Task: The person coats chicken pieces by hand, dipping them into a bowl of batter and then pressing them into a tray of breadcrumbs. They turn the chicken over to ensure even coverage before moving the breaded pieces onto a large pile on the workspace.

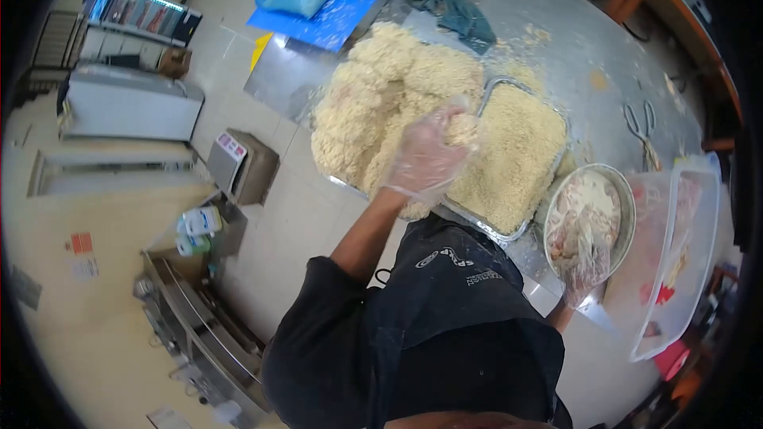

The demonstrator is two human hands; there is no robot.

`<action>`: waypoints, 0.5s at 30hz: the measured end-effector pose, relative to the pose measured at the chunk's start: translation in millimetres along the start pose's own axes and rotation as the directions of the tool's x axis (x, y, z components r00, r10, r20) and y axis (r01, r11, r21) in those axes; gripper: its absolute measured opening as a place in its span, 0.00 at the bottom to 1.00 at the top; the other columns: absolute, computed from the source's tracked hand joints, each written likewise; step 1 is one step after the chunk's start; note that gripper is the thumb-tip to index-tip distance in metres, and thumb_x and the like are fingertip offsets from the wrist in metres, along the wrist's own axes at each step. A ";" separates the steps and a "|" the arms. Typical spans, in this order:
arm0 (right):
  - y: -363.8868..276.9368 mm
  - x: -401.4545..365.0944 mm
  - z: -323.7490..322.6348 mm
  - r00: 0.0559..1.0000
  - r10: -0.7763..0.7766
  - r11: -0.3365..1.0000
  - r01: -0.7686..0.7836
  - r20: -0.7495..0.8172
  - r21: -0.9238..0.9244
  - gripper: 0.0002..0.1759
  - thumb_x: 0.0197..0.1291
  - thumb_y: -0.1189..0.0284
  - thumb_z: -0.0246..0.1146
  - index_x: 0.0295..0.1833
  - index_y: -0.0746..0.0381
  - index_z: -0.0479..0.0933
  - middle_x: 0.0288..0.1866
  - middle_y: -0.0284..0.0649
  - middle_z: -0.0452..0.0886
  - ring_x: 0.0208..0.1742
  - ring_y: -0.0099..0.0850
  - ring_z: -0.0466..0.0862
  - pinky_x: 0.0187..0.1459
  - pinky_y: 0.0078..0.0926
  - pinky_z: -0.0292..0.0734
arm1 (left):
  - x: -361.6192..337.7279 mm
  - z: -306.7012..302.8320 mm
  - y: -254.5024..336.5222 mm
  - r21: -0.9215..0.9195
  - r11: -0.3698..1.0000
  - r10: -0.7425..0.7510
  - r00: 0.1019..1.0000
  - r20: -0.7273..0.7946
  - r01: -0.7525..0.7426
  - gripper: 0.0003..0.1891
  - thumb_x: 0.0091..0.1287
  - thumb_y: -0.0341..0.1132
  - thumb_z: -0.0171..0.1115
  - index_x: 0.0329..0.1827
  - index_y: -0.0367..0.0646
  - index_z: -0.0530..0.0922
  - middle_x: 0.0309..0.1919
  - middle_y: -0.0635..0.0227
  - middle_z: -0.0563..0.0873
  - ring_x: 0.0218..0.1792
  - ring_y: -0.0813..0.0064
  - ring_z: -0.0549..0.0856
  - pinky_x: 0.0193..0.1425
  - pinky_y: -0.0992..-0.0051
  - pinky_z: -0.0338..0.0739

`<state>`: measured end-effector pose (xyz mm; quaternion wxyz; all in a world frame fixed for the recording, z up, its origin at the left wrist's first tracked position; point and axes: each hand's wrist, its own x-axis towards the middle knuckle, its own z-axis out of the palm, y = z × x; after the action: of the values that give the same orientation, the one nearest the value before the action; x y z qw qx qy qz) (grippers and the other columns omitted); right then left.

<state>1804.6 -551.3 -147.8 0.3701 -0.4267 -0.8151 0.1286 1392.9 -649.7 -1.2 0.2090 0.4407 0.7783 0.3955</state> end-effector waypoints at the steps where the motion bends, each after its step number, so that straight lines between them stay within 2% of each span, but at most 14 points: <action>1: 2.7 1.2 0.2 1.000 0.028 0.999 -0.029 0.011 0.046 0.20 0.50 0.67 0.66 0.51 0.58 0.84 0.49 0.45 0.84 0.57 0.48 0.80 0.60 0.49 0.72 | -9.4 -21.1 5.8 0.028 0.992 -0.121 0.992 0.019 0.120 0.28 0.52 0.33 0.70 0.59 0.39 0.77 0.54 0.55 0.84 0.54 0.64 0.83 0.62 0.70 0.76; 2: 4.4 3.0 -0.2 0.997 0.067 0.992 -0.071 0.039 0.101 0.20 0.50 0.67 0.66 0.51 0.58 0.84 0.49 0.45 0.84 0.57 0.48 0.80 0.60 0.49 0.72 | -18.4 -43.0 6.9 0.059 0.972 -0.230 0.972 0.039 0.228 0.28 0.51 0.32 0.70 0.59 0.39 0.78 0.54 0.56 0.84 0.53 0.65 0.84 0.61 0.70 0.76; 4: 4.5 12.8 3.8 0.982 0.127 0.973 -0.151 0.140 0.174 0.19 0.51 0.67 0.65 0.51 0.59 0.84 0.51 0.46 0.84 0.58 0.48 0.80 0.61 0.49 0.72 | -43.6 -69.8 -33.2 0.115 0.984 -0.132 0.989 -0.070 0.140 0.27 0.56 0.37 0.68 0.60 0.41 0.76 0.50 0.55 0.85 0.49 0.63 0.85 0.58 0.68 0.78; 6: 3.6 28.4 0.6 0.950 0.171 0.951 -0.228 0.262 0.208 0.19 0.53 0.67 0.64 0.51 0.61 0.83 0.53 0.47 0.83 0.60 0.48 0.79 0.62 0.49 0.71 | -63.6 -97.3 -66.3 -0.048 0.986 -0.168 0.962 -0.216 0.161 0.26 0.56 0.34 0.68 0.60 0.41 0.76 0.50 0.59 0.85 0.49 0.67 0.85 0.57 0.69 0.78; 7: -4.3 44.7 -4.8 0.950 -0.047 0.998 0.032 0.310 0.055 0.20 0.54 0.67 0.63 0.53 0.62 0.82 0.55 0.47 0.82 0.60 0.48 0.79 0.64 0.47 0.70 | -69.5 -108.3 -85.1 -0.133 0.964 -0.256 0.935 -0.246 0.229 0.27 0.56 0.33 0.68 0.61 0.41 0.76 0.50 0.60 0.85 0.49 0.69 0.85 0.56 0.70 0.79; 8: -16.3 69.7 -8.4 0.889 -0.244 0.951 0.297 0.387 -0.083 0.21 0.55 0.68 0.63 0.55 0.64 0.81 0.56 0.46 0.82 0.60 0.47 0.78 0.65 0.46 0.69 | -73.6 -117.4 -105.2 -0.216 0.932 -0.342 0.902 -0.264 0.290 0.27 0.55 0.32 0.68 0.61 0.41 0.75 0.49 0.62 0.85 0.48 0.71 0.85 0.56 0.70 0.79; 9: -24.5 86.8 -7.2 0.776 -0.400 0.817 0.543 0.487 -0.194 0.22 0.57 0.68 0.62 0.57 0.65 0.80 0.57 0.46 0.81 0.61 0.46 0.77 0.66 0.44 0.68 | -78.3 -124.4 -131.3 -0.160 0.944 -0.325 0.896 -0.302 0.289 0.27 0.56 0.32 0.68 0.62 0.42 0.75 0.49 0.61 0.85 0.48 0.71 0.85 0.56 0.70 0.79; 11: -23.2 97.4 9.8 0.723 -0.392 0.832 0.543 0.569 -0.116 0.22 0.56 0.69 0.61 0.57 0.64 0.80 0.57 0.46 0.81 0.61 0.46 0.77 0.66 0.43 0.68 | -78.5 -133.3 -172.4 -0.047 0.960 -0.273 0.884 -0.380 0.276 0.28 0.57 0.32 0.67 0.63 0.42 0.74 0.48 0.60 0.85 0.47 0.69 0.85 0.55 0.71 0.78; 14: 0.2 100.8 44.8 0.622 -0.378 0.850 0.527 0.686 -0.010 0.23 0.55 0.71 0.60 0.58 0.64 0.79 0.58 0.47 0.81 0.61 0.46 0.77 0.66 0.43 0.68 | -73.2 -129.2 -166.0 0.220 0.908 -0.221 0.854 -0.472 0.357 0.26 0.56 0.26 0.62 0.61 0.36 0.76 0.55 0.54 0.83 0.57 0.61 0.83 0.60 0.69 0.76; 15: 8.5 98.8 57.7 0.588 -0.361 0.861 0.509 0.724 0.017 0.23 0.55 0.72 0.60 0.58 0.63 0.79 0.58 0.47 0.81 0.62 0.45 0.77 0.66 0.42 0.68 | -74.2 -120.5 -165.7 0.212 0.921 -0.163 0.815 -0.556 0.328 0.26 0.55 0.26 0.63 0.61 0.34 0.76 0.57 0.52 0.82 0.59 0.58 0.82 0.62 0.67 0.75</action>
<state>1732.8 -461.8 -143.6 0.0069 -0.1645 -0.9805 0.1073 1264.3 -814.3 -63.1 -0.0317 0.2359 0.9066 0.3485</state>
